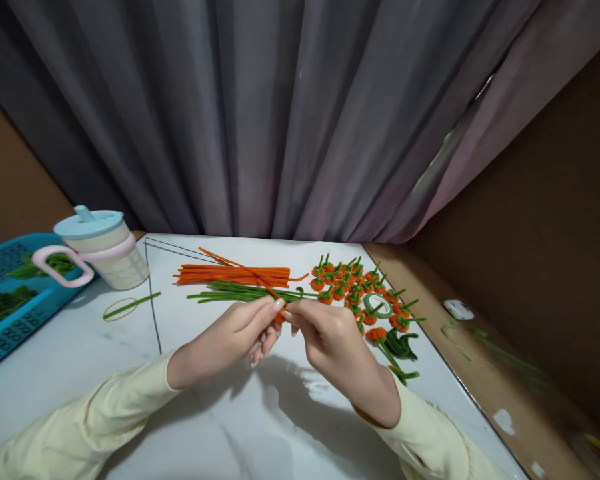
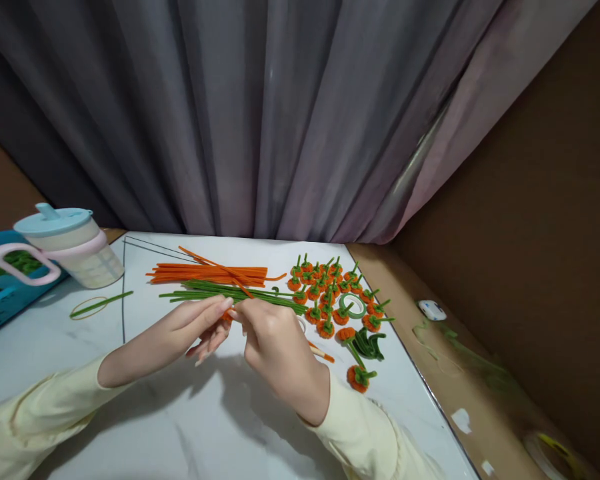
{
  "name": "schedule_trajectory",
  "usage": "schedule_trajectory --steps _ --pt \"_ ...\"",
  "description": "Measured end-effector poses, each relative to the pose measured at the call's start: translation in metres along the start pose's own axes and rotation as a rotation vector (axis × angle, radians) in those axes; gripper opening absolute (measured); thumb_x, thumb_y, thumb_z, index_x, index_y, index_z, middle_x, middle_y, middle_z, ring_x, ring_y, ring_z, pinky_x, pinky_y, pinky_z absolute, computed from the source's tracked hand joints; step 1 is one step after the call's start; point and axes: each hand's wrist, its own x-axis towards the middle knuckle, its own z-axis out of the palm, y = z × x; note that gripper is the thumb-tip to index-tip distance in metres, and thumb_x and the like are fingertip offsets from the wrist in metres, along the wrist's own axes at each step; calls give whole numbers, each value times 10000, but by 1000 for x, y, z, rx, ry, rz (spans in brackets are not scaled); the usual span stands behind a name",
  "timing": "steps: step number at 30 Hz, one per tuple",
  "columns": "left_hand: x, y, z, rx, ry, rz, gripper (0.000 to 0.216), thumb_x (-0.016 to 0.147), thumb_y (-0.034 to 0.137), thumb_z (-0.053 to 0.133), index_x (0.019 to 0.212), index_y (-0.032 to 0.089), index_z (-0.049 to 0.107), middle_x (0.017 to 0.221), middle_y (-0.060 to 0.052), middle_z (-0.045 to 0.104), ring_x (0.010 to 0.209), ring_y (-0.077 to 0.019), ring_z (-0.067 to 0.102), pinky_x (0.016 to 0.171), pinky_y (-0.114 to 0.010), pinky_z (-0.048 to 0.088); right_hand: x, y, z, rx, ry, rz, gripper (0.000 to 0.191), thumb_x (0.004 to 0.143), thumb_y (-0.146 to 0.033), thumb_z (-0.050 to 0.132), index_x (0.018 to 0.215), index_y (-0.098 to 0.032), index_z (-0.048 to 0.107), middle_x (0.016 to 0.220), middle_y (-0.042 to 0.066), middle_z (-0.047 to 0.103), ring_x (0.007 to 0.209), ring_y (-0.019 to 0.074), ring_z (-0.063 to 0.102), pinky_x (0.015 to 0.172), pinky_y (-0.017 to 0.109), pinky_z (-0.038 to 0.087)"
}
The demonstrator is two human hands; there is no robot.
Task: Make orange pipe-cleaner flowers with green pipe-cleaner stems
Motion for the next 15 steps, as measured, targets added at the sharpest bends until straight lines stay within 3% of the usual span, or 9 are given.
schedule_trajectory --steps 6,11,15 --pt "0 -7 -4 382 86 287 314 946 263 288 656 188 382 549 58 381 464 -82 344 472 -203 304 10 1 -20 241 -361 155 247 903 -174 427 720 -153 590 559 -3 587 505 94 544 542 186 403" --pt "-2 -8 -5 448 109 477 246 932 187 312 727 185 448 532 64 397 429 -75 346 429 -173 297 13 5 -27 325 -400 118 227 880 -188 468 731 -151 635 545 -18 555 502 83 498 525 181 381" --pt "-5 -7 -3 524 188 644 196 898 119 338 785 184 484 531 54 477 410 -78 395 429 -163 334 15 9 -24 592 -500 260 219 866 -234 517 708 -139 635 525 -34 517 494 74 494 521 177 398"
